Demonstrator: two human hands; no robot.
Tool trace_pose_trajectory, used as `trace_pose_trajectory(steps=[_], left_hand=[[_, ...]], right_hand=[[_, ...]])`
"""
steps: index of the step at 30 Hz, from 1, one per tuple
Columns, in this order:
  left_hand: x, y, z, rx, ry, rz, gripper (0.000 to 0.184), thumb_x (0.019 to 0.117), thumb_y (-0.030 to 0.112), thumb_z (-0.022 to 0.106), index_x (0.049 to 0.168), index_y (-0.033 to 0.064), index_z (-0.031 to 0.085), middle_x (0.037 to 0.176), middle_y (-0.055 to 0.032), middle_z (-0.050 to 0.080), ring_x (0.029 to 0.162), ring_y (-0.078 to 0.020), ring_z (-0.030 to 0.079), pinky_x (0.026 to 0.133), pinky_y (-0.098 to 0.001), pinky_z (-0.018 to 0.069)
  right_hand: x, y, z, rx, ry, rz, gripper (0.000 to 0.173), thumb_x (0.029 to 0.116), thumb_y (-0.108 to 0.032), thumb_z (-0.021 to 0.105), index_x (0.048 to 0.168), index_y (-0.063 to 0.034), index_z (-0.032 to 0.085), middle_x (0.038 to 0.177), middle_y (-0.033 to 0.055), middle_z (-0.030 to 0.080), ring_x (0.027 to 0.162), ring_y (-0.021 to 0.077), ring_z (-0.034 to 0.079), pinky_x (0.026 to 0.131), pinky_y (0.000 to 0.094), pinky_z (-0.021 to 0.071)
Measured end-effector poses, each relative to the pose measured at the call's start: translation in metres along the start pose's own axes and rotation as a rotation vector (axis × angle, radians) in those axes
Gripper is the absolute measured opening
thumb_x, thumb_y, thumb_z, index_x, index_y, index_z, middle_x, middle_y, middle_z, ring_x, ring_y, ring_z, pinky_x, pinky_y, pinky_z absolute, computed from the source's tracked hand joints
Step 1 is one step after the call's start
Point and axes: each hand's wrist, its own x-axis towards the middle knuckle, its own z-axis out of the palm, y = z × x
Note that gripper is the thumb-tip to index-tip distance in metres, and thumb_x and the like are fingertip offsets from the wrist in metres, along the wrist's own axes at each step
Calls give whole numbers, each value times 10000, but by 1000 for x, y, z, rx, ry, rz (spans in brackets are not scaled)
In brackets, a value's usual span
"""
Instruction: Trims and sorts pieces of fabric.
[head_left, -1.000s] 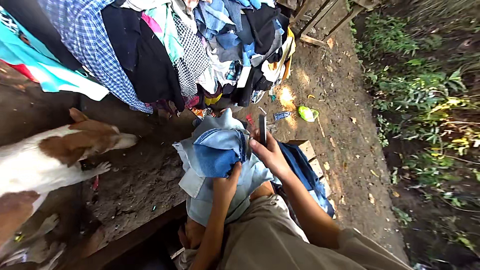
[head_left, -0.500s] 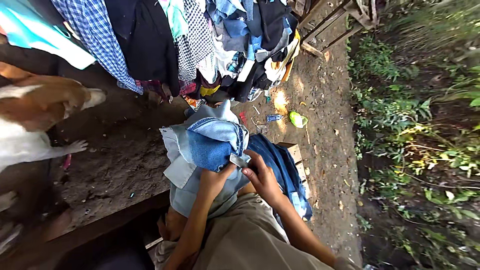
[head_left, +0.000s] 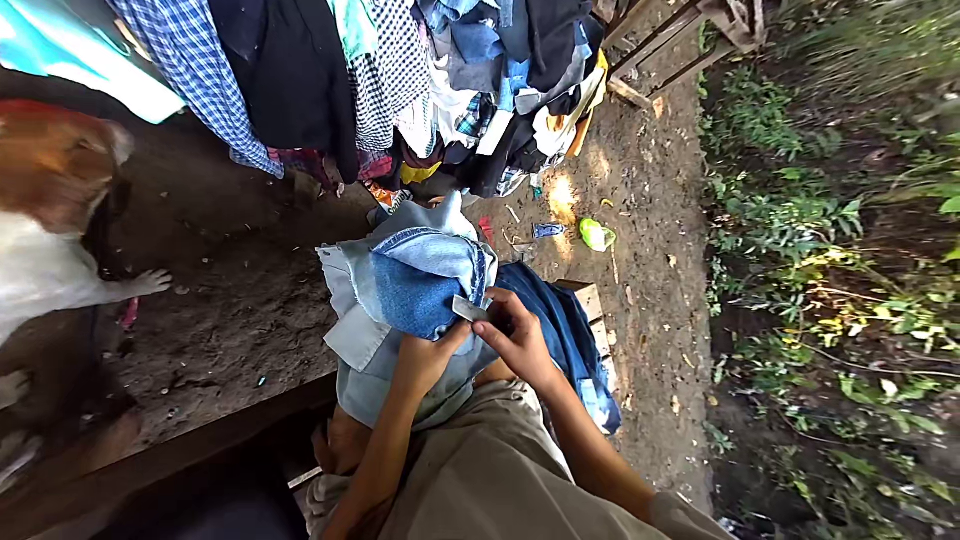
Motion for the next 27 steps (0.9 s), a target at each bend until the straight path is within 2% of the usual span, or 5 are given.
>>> trace_pose_trajectory(steps=[5, 9, 14, 18, 27], left_hand=[[2, -3, -2, -10, -20, -6, 414, 823, 70, 809, 1174, -53, 628, 1056, -26, 716, 1021, -2, 662, 946, -195, 541], [-1, 1, -2, -70, 53, -67, 466, 789, 59, 829, 1183, -54, 608, 1040, -23, 716, 1003, -13, 669, 928, -207, 553], [-1, 9, 1, 84, 19, -73, 585, 755, 163, 891, 1214, -71, 614, 1111, -61, 700, 1055, -2, 637, 964, -202, 519], [2, 6, -3, 78, -34, -72, 509, 767, 133, 864, 1186, -42, 634, 1076, -40, 709, 1034, -8, 653, 956, -208, 534], [3, 0, -9, -127, -56, -54, 407, 740, -9, 828, 1111, 5, 660, 987, 12, 735, 977, -43, 692, 923, -245, 575]], right_hand=[[16, -26, 8, 589, 10, 402, 155, 1039, -211, 464, 1113, -93, 532, 693, -89, 544, 518, -35, 437, 465, 136, 358], [30, -20, -29, 941, -17, 614, 655, 1047, -619, 175, 1263, -149, 577, 688, -61, 552, 452, 21, 436, 390, 164, 360], [2, -21, -35, 380, -104, 284, 659, 1049, -564, 369, 1394, -10, 460, 784, -123, 549, 574, -54, 430, 510, 129, 369], [-16, 0, -17, -136, -104, 28, 661, 1048, -543, 434, 1380, 16, 550, 808, 44, 638, 658, 91, 587, 610, 323, 532], [-19, 15, 3, -221, 15, -168, 594, 1016, -489, 557, 1323, 19, 586, 827, 96, 686, 676, 126, 648, 628, 318, 570]])
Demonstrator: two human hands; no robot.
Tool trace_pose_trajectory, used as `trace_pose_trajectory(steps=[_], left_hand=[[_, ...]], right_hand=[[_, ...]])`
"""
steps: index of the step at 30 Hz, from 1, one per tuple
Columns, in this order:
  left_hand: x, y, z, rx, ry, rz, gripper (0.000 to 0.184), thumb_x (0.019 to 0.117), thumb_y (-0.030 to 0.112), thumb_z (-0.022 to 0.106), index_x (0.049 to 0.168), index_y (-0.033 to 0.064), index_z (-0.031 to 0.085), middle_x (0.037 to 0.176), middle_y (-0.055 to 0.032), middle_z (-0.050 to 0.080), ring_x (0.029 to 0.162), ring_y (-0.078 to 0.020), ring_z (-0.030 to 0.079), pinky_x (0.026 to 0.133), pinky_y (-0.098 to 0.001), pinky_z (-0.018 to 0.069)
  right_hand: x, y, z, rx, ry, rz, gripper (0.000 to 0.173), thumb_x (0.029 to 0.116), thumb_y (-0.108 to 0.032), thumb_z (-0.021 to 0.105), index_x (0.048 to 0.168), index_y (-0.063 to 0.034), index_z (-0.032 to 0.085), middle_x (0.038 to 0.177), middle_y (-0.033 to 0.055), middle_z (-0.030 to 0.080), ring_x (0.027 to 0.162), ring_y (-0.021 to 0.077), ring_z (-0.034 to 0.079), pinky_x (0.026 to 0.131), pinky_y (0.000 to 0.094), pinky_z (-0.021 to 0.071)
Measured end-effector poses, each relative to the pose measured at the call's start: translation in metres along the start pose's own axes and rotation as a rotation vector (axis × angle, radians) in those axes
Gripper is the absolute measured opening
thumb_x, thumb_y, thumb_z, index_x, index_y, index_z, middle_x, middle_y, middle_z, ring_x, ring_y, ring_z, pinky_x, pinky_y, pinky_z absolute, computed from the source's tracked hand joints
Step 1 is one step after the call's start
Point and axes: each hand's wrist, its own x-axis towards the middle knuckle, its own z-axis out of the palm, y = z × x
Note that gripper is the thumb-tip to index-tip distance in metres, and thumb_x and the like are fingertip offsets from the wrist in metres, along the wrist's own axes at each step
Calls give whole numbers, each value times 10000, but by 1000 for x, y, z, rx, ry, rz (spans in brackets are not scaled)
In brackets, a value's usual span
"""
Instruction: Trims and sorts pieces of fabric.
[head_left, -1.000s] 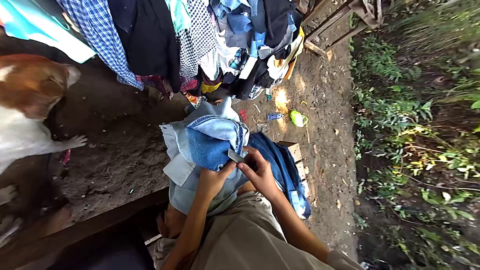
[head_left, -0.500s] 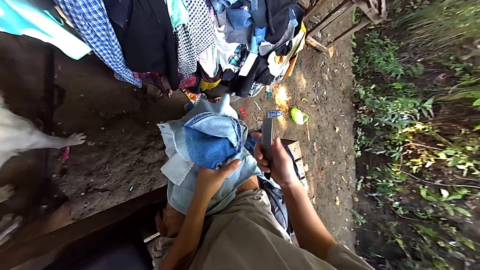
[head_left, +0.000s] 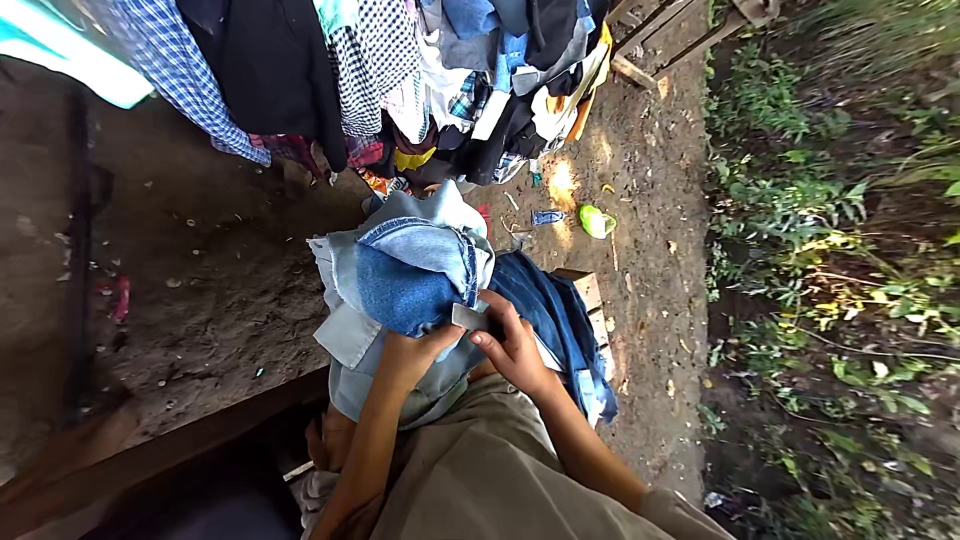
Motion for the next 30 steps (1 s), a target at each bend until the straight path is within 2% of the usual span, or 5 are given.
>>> trace_pose_trajectory(steps=[15, 19, 22, 25, 30], left_hand=[[1, 1, -8, -148, -68, -17, 381, 761, -42, 789, 1112, 39, 663, 997, 14, 742, 975, -70, 701, 931, -277, 579], [3, 2, -8, -136, -74, -21, 365, 775, -39, 775, 1112, 33, 655, 990, 15, 739, 965, -66, 701, 920, -266, 582], [4, 3, -9, -114, -56, -34, 387, 763, -29, 783, 1121, 34, 650, 995, 18, 739, 970, -60, 700, 918, -262, 582], [3, 3, -9, -111, -38, -44, 396, 754, -28, 783, 1120, 46, 652, 990, 22, 738, 968, -58, 699, 913, -259, 582], [-2, 11, 0, -19, 13, -61, 463, 739, 56, 853, 1152, 27, 644, 1012, 20, 730, 983, -37, 688, 927, -243, 571]], right_hand=[[6, 4, 7, 50, 102, -95, 448, 998, -401, 632, 1210, -9, 682, 983, 131, 725, 884, 101, 699, 807, 254, 577], [10, -2, 7, 444, 36, 40, 371, 1003, -291, 643, 1248, -16, 693, 1064, 29, 731, 933, 2, 660, 861, 194, 549], [14, -15, -3, 1040, -116, 453, 286, 1012, -331, 621, 1208, -141, 710, 789, -97, 655, 592, -51, 511, 512, 120, 395], [19, -17, -18, 1416, -323, 789, 279, 975, -443, 659, 1107, -204, 604, 717, -53, 608, 497, 1, 515, 421, 134, 391], [14, -28, -25, 995, -239, 520, 405, 1048, -355, 550, 1375, -117, 575, 764, -123, 595, 573, -58, 463, 497, 113, 367]])
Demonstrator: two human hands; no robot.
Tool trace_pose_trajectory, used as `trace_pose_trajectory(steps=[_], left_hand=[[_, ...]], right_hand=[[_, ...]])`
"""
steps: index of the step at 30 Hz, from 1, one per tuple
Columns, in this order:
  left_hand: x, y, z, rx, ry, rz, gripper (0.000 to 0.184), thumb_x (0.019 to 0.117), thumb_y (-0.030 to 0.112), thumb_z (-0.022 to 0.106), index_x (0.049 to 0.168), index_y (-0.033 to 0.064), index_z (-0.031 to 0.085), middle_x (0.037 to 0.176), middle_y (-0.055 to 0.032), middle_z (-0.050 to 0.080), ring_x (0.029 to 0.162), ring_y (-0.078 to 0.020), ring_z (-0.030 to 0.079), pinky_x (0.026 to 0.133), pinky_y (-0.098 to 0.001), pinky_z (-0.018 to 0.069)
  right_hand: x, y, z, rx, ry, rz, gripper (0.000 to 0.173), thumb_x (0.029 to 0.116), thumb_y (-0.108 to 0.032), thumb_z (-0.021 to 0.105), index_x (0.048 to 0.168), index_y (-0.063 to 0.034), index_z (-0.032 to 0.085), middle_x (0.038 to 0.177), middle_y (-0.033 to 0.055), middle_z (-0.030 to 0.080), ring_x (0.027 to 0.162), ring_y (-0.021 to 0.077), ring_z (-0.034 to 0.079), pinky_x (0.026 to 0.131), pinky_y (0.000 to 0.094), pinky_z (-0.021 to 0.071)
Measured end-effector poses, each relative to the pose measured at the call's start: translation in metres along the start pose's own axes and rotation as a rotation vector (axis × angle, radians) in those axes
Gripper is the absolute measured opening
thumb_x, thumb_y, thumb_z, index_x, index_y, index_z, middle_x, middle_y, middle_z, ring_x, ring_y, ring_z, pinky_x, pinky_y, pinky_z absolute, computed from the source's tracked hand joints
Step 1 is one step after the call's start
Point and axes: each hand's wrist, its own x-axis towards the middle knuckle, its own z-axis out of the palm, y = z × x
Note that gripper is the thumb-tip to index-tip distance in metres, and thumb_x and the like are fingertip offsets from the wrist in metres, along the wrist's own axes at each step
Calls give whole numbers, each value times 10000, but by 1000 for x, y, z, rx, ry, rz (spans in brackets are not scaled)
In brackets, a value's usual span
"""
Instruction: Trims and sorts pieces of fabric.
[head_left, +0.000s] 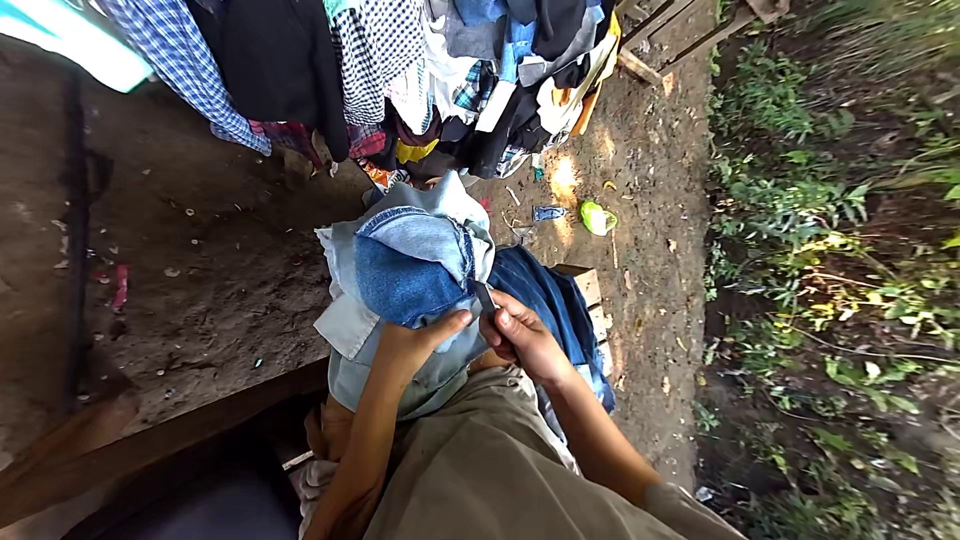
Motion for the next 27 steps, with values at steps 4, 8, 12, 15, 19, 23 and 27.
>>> trace_pose_trajectory(steps=[4, 8, 12, 15, 19, 23, 27], left_hand=[[0, -4, 10, 79, 46, 29, 496, 721, 51, 874, 1163, 11, 652, 1026, 3, 730, 988, -32, 686, 929, -239, 569], [0, -5, 8, 58, 25, 49, 461, 737, 3, 843, 1156, 19, 651, 1021, 10, 729, 991, -31, 684, 928, -235, 569], [-1, -5, 4, 39, 2, 30, 398, 758, 14, 827, 1121, 18, 663, 991, 10, 734, 967, -38, 693, 917, -236, 575], [-1, -5, 2, 38, -28, 22, 377, 771, 11, 811, 1115, 13, 658, 974, 12, 731, 951, -37, 694, 906, -235, 578], [1, -6, -1, -5, -50, 14, 358, 784, -9, 785, 1115, 20, 651, 967, 9, 728, 943, -48, 695, 896, -247, 583], [0, -5, -2, 23, -36, 12, 365, 785, 9, 796, 1117, 7, 643, 970, 21, 723, 945, -27, 689, 899, -226, 577], [2, -5, -2, 18, -59, 21, 370, 788, 18, 789, 1127, 13, 642, 977, 12, 724, 946, -38, 692, 897, -239, 582]], right_hand=[[-3, 13, -7, -595, 110, -311, 502, 1044, -287, 560, 1403, 62, 543, 918, -12, 659, 767, -48, 561, 730, 155, 496], [-3, 25, -14, -840, 191, -411, 507, 1026, -360, 592, 1372, 11, 607, 1036, 119, 731, 825, 58, 669, 774, 260, 571], [2, 27, -15, -909, 220, -449, 532, 1025, -417, 573, 1363, -8, 615, 915, 104, 711, 713, 77, 631, 679, 269, 553], [13, 29, -12, -838, 186, -428, 563, 1020, -427, 577, 1372, 12, 591, 836, 82, 683, 698, 57, 617, 677, 254, 548], [19, 40, -10, -669, 154, -429, 548, 1030, -387, 576, 1369, 43, 568, 880, 55, 687, 760, 11, 624, 742, 219, 552], [14, 47, -12, -758, 208, -546, 497, 1035, -367, 576, 1351, 15, 603, 968, 101, 704, 812, 24, 637, 786, 207, 550], [22, 45, -8, -657, 228, -584, 388, 1044, -313, 570, 1259, -15, 695, 962, 70, 713, 833, 29, 650, 786, 209, 554]])
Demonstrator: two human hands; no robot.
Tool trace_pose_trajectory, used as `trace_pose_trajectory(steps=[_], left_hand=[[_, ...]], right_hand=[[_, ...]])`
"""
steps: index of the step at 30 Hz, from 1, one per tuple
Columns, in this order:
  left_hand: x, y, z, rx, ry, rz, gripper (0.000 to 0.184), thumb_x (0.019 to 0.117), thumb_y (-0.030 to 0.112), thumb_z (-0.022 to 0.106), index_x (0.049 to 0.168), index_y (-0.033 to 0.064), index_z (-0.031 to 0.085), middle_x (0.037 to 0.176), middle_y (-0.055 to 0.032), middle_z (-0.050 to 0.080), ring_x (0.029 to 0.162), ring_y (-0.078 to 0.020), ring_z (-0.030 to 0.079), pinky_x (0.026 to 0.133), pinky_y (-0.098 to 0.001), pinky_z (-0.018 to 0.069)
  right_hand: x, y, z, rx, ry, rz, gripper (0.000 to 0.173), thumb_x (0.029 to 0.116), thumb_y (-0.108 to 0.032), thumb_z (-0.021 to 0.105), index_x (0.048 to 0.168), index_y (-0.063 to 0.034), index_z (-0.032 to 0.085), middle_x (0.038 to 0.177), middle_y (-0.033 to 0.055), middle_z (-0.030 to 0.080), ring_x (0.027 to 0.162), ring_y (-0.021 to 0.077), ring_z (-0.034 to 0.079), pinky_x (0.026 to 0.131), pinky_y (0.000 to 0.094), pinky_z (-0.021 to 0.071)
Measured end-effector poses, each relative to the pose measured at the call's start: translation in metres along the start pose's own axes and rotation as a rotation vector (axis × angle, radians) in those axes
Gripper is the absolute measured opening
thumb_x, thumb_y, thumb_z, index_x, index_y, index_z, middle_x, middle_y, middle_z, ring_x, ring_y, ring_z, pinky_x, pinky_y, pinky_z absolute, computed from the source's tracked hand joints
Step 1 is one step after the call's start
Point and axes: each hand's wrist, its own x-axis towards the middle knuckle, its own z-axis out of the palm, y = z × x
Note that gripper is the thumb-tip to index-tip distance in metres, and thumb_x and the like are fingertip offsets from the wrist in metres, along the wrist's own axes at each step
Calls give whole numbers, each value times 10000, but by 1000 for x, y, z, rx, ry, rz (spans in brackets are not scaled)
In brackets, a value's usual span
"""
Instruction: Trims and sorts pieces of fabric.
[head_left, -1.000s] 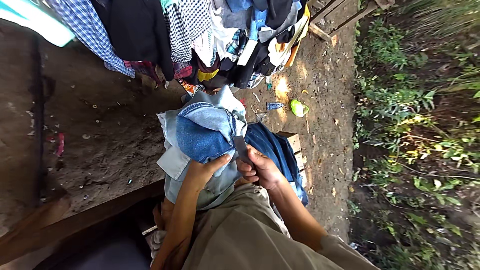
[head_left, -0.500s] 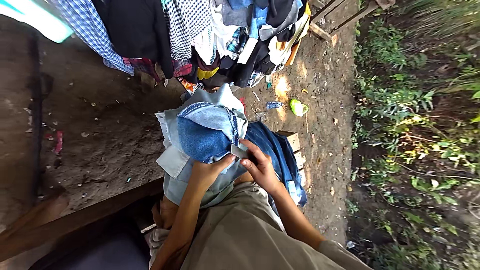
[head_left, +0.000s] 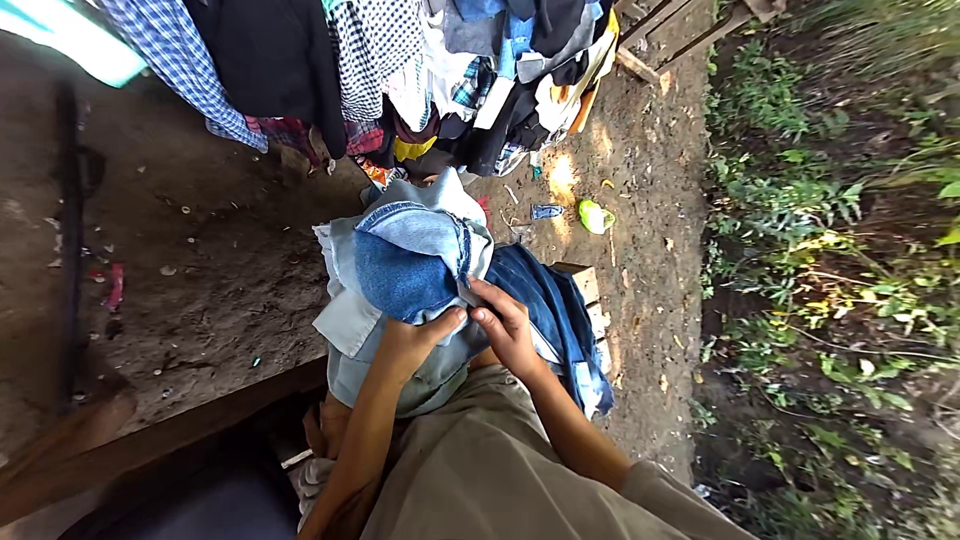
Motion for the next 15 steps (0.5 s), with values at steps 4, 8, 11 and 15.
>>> trace_pose_trajectory(steps=[4, 8, 11, 15], left_hand=[[0, 0, -4, 3, -18, 3, 353, 792, 15, 788, 1117, 26, 653, 983, 25, 729, 957, -32, 690, 908, -239, 577], [-2, 6, 2, 41, 57, 57, 312, 830, 88, 787, 1117, 51, 668, 971, 61, 720, 955, 2, 674, 902, -221, 567], [-1, 4, 11, 53, 164, 103, 336, 833, 71, 802, 1138, 45, 664, 973, 37, 717, 944, -11, 675, 890, -234, 572], [-1, -3, 13, 56, 174, 105, 370, 801, 28, 804, 1141, 43, 661, 977, 34, 721, 949, -17, 680, 888, -237, 578]], right_hand=[[11, -21, -12, 608, -143, 435, 290, 1057, -364, 532, 1146, -148, 703, 763, -100, 655, 567, -58, 482, 494, 122, 369], [16, -31, -28, 756, -262, 648, 293, 1023, -454, 574, 1097, -182, 654, 736, -89, 628, 505, -52, 440, 437, 116, 326], [11, -42, -27, 497, -225, 524, 342, 1070, -323, 487, 1305, -93, 582, 776, -121, 603, 577, -66, 456, 502, 111, 362], [1, -51, -24, -89, -237, 366, 524, 1045, -337, 551, 1452, -8, 514, 819, -14, 643, 677, 5, 563, 660, 216, 513]])
